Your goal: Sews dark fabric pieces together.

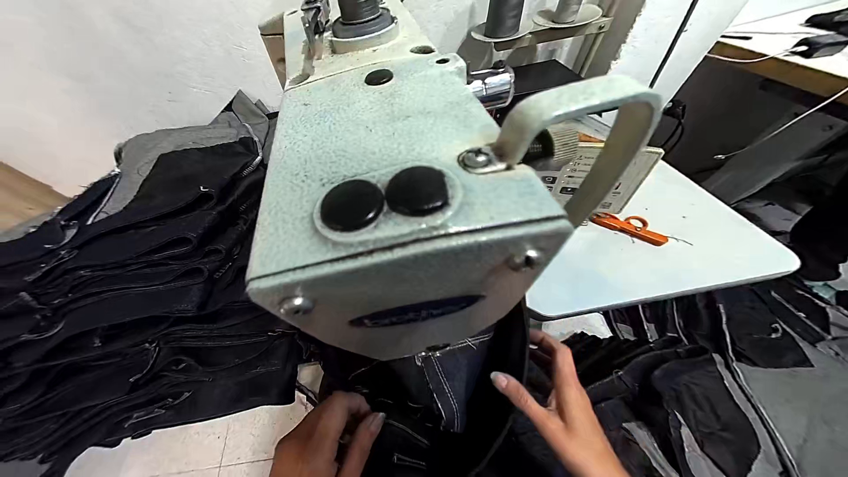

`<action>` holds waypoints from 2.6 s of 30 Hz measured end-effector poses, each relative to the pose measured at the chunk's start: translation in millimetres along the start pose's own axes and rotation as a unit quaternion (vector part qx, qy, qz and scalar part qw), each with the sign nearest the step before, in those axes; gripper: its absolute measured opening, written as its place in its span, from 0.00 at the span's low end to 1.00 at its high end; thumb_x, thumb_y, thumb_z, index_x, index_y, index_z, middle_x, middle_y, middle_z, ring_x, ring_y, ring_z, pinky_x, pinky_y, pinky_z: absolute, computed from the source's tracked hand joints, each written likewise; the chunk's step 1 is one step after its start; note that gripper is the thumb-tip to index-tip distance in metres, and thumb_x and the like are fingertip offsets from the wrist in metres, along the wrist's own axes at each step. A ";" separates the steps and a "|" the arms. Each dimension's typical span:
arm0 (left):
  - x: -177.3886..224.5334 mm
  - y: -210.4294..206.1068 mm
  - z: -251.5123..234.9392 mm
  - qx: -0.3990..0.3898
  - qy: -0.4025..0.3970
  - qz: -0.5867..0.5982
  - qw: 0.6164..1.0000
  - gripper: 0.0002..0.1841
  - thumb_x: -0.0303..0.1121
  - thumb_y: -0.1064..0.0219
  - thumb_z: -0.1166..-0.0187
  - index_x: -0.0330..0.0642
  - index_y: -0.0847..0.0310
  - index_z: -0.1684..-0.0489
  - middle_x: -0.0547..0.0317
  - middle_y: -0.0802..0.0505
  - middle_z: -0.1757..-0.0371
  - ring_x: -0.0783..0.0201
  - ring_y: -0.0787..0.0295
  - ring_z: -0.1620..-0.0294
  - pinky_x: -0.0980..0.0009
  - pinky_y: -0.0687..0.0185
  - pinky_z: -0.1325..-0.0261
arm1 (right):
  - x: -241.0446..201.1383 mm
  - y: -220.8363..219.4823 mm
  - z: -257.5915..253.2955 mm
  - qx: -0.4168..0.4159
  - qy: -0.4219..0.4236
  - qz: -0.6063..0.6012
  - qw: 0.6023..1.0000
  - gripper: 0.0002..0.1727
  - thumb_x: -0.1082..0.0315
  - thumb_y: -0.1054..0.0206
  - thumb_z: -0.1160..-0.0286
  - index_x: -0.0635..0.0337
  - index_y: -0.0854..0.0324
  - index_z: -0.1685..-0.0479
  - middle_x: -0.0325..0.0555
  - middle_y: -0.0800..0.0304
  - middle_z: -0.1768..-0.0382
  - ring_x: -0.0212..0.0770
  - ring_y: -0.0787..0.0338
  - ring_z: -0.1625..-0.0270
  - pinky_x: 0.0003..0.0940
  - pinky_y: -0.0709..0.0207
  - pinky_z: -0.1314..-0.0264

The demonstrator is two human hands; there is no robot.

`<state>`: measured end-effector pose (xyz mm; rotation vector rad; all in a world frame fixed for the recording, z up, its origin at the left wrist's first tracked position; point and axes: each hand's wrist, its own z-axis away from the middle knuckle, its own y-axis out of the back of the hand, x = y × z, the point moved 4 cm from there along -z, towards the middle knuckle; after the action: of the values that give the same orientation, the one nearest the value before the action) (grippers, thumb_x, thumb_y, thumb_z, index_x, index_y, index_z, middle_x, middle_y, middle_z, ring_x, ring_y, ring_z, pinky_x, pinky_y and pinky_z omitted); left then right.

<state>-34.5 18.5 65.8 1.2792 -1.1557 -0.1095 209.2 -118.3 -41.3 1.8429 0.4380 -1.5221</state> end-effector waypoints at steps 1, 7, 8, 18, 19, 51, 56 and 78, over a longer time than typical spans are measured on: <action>5.7 -3.2 -0.7 -0.002 0.001 -0.011 1.000 0.13 0.35 0.35 0.15 0.31 0.13 0.58 0.47 0.06 0.66 0.58 0.07 0.66 0.60 0.10 0.58 | 4.2 -6.0 4.0 -0.003 -0.016 -0.016 1.000 0.49 0.44 0.24 0.37 0.74 0.37 0.23 0.62 0.22 0.31 0.40 0.14 0.33 0.35 0.14 0.42; 27.7 -48.3 -20.0 0.085 0.008 -0.228 0.970 0.36 0.66 0.37 0.27 0.34 0.12 0.67 0.48 0.09 0.74 0.49 0.07 0.74 0.53 0.15 0.78 | 34.7 -51.8 -10.6 -0.008 -0.119 -0.191 0.974 0.15 0.69 0.42 0.25 0.68 0.14 0.50 0.45 0.10 0.48 0.28 0.12 0.44 0.26 0.20 0.37; 28.1 -54.2 -25.2 0.107 0.011 -0.258 0.960 0.40 0.71 0.40 0.31 0.34 0.13 0.72 0.48 0.11 0.77 0.49 0.08 0.77 0.53 0.18 0.81 | 34.2 -60.7 -13.8 -0.007 -0.173 -0.263 0.949 0.12 0.72 0.46 0.19 0.66 0.18 0.51 0.41 0.06 0.58 0.26 0.08 0.54 0.24 0.14 0.46; -42.2 -59.9 -9.9 0.168 0.132 0.336 0.917 0.09 0.34 0.22 0.34 0.44 0.19 0.72 0.70 0.13 0.74 0.76 0.16 0.71 0.74 0.17 0.64 | 24.1 63.4 -103.9 -0.082 -0.149 -0.277 0.946 0.19 0.62 0.53 0.20 0.40 0.18 0.73 0.26 0.09 0.76 0.19 0.12 0.73 0.19 0.16 0.71; -57.5 -48.8 0.2 0.195 0.125 0.335 0.913 0.11 0.33 0.21 0.37 0.49 0.22 0.74 0.74 0.15 0.74 0.79 0.18 0.71 0.76 0.19 0.64 | 12.5 69.5 -115.0 -0.138 -0.083 -0.191 0.968 0.11 0.60 0.44 0.29 0.39 0.16 0.73 0.24 0.12 0.76 0.18 0.15 0.73 0.18 0.19 0.71; -110.6 4.8 5.7 0.283 0.064 0.289 0.912 0.15 0.29 0.25 0.33 0.56 0.31 0.65 0.83 0.15 0.76 0.86 0.17 0.72 0.86 0.19 0.65 | -33.6 -41.5 -175.6 -0.092 0.172 -0.012 0.981 0.06 0.68 0.34 0.26 0.59 0.13 0.61 0.35 0.12 0.68 0.23 0.15 0.64 0.28 0.19 0.56; -116.3 3.4 23.1 0.253 0.087 0.254 0.930 0.17 0.34 0.21 0.36 0.57 0.30 0.64 0.89 0.20 0.78 0.90 0.24 0.77 0.90 0.25 0.71 | -25.7 -42.5 -169.1 -0.117 0.154 -0.005 0.981 0.11 0.67 0.34 0.28 0.60 0.11 0.53 0.34 0.08 0.63 0.21 0.12 0.60 0.25 0.17 0.51; -110.9 1.6 19.5 0.264 0.071 0.228 0.934 0.17 0.38 0.20 0.36 0.59 0.30 0.67 0.89 0.23 0.80 0.92 0.28 0.79 0.92 0.30 0.74 | -18.7 -39.1 -170.2 -0.154 0.188 -0.047 0.969 0.06 0.73 0.35 0.31 0.62 0.13 0.62 0.30 0.09 0.68 0.14 0.14 0.64 0.15 0.19 0.54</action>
<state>-102.3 76.2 -3.2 1.4116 -1.3766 0.6702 301.2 30.3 -23.5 1.8764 0.8976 -1.0835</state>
